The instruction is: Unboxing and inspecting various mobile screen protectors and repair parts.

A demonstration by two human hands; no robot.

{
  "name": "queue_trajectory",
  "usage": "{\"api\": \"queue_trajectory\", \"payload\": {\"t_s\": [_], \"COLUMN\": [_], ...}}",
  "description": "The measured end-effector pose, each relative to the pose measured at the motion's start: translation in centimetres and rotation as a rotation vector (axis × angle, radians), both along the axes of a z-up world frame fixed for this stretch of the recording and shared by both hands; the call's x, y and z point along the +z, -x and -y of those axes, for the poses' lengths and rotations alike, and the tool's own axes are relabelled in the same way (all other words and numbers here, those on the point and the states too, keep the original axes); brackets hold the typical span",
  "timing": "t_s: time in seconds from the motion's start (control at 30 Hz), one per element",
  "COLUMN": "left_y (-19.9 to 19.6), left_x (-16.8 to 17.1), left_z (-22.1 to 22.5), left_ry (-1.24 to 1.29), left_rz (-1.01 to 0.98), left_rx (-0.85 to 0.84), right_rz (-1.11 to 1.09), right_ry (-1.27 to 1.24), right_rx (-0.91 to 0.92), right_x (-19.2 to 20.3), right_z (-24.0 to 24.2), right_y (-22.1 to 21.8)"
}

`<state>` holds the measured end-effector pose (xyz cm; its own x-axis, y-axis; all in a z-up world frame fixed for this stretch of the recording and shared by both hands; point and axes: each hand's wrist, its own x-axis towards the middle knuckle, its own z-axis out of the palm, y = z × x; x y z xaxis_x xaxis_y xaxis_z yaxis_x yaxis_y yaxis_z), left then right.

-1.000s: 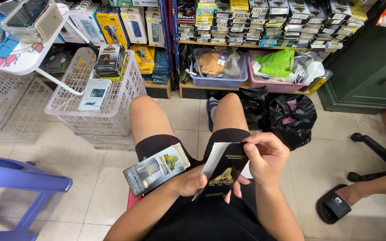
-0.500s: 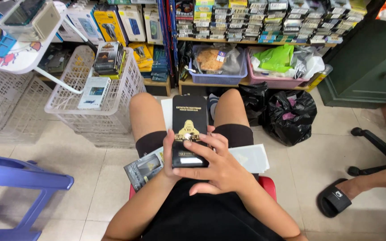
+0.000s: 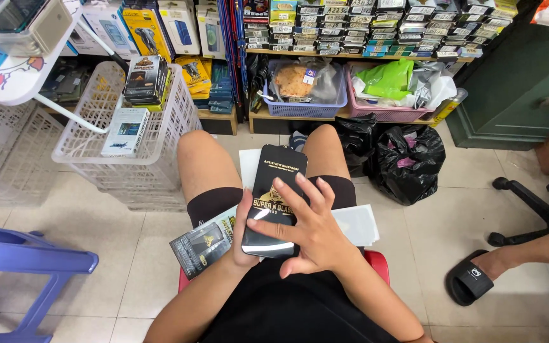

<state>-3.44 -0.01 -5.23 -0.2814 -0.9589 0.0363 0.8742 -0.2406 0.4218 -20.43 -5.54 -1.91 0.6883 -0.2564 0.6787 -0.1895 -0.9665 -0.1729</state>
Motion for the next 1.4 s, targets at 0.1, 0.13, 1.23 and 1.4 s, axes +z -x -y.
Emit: {"api": "queue_trajectory", "payload": {"t_s": [0.1, 0.13, 1.23, 1.4], "left_y": [-0.1, 0.0, -1.6, -2.0], "left_x": [-2.7, -2.7, 2.7, 2.9], "left_z": [-0.2, 0.0, 0.7, 1.1], "left_ry": [0.003, 0.002, 0.669, 0.685], "left_rz": [0.078, 0.077, 1.185, 1.213], "left_rx": [0.005, 0.001, 0.562, 0.557], "right_rz": [-0.002, -0.003, 0.823, 1.377], "right_ry": [-0.092, -0.093, -0.506, -0.492], "right_rx": [-0.056, -0.059, -0.001, 0.151], "right_x": [0.4, 0.6, -0.5, -2.5], "right_z": [1.1, 1.9, 3.2, 3.4], "right_y": [0.6, 0.9, 11.1, 10.7]}}
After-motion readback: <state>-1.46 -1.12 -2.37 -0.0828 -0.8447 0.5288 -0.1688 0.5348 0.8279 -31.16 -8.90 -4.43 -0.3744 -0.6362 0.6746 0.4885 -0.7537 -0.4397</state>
